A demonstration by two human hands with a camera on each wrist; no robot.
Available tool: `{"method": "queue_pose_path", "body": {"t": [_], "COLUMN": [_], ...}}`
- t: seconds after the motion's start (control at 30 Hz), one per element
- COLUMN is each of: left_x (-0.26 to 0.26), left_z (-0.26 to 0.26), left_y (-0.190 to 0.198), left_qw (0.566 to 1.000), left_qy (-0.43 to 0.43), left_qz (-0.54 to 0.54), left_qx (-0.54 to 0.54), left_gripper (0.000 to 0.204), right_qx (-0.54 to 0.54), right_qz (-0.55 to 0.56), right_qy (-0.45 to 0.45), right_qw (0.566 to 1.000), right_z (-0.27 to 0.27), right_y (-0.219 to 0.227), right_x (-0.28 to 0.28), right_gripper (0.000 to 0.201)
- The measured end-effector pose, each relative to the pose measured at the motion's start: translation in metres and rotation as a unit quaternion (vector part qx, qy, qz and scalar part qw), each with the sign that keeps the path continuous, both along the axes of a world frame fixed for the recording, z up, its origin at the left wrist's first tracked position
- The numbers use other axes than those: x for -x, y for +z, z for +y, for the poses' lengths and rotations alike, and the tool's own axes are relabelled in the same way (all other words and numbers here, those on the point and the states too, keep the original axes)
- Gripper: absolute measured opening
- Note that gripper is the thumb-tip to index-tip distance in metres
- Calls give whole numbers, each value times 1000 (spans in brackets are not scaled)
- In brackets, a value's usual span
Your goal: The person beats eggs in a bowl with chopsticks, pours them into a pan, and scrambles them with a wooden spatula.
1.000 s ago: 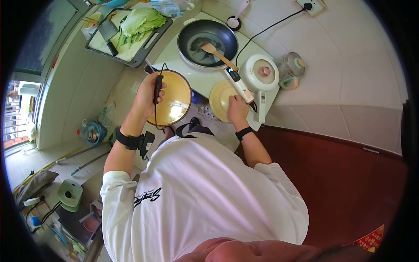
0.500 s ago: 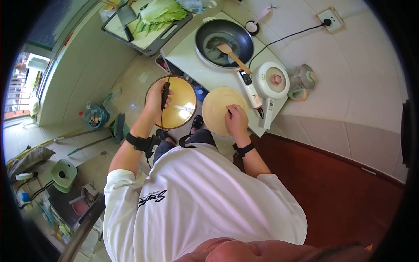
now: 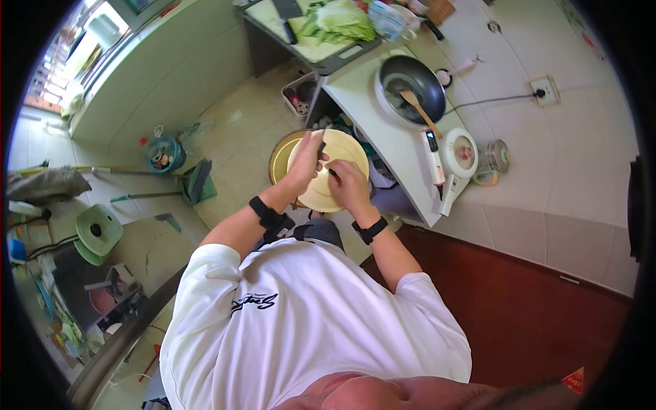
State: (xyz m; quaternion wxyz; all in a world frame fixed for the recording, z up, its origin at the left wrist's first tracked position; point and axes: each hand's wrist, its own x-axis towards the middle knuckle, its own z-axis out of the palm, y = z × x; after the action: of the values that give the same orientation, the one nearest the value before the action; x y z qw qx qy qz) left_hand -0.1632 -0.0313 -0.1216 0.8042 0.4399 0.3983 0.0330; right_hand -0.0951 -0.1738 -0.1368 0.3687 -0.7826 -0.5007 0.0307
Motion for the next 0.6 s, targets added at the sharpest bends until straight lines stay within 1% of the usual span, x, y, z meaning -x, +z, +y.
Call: {"method": "queue_pose_path", "body": {"t": [0.03, 0.1, 0.13, 0.17, 0.2, 0.23, 0.27, 0.37, 0.43, 0.5, 0.57, 0.6], "left_x": [7, 21, 26, 32, 38, 43, 49, 62, 69, 73, 76, 77], "left_z": [3, 5, 8, 10, 12, 15, 20, 30, 37, 44, 55, 59], "left_y": [-2, -2, -1, 0, 1, 2, 2, -4, -1, -1, -4, -4], "left_qw": [1000, 1000, 999, 999, 999, 999, 997, 997, 997, 997, 996, 996], "left_qy": [-6, 3, 2, 9, 6, 2, 8, 7, 19, 30, 27, 34], "left_qz": [-5, -18, -30, -33, -31, -29, -54, -49, -46, -42, -59, -57], "left_qx": [5, 15, 19, 23, 24, 25, 55, 57, 56, 54, 63, 63], "left_gripper": [46, 50, 53, 53, 57, 62, 67, 66, 66, 66, 85, 85], "right_qx": [3, 3, 6, 19, 33, 38, 26, 16, 15, -18, -18, -19], "right_qz": [-3, 58, 54, 79, 104, 103, 114, 126, 126, 219, 232, 246], "right_qy": [10, -26, -17, -13, -10, -6, -7, -7, -5, -9, 0, 4], "right_qw": [1000, 998, 998, 997, 994, 994, 993, 992, 992, 976, 972, 969], "right_z": [9, 22, 27, 31, 35, 41, 45, 56, 66, 77, 87, 92], "right_y": [-3, -12, -17, -22, -27, -33, -39, -45, -51, -59, -63, -65], "right_x": [10, 30, 37, 44, 50, 54, 59, 72, 77, 82, 84, 85], "right_gripper": [24, 16, 16, 14, 13, 13, 14, 16, 17, 18, 19, 19]}}
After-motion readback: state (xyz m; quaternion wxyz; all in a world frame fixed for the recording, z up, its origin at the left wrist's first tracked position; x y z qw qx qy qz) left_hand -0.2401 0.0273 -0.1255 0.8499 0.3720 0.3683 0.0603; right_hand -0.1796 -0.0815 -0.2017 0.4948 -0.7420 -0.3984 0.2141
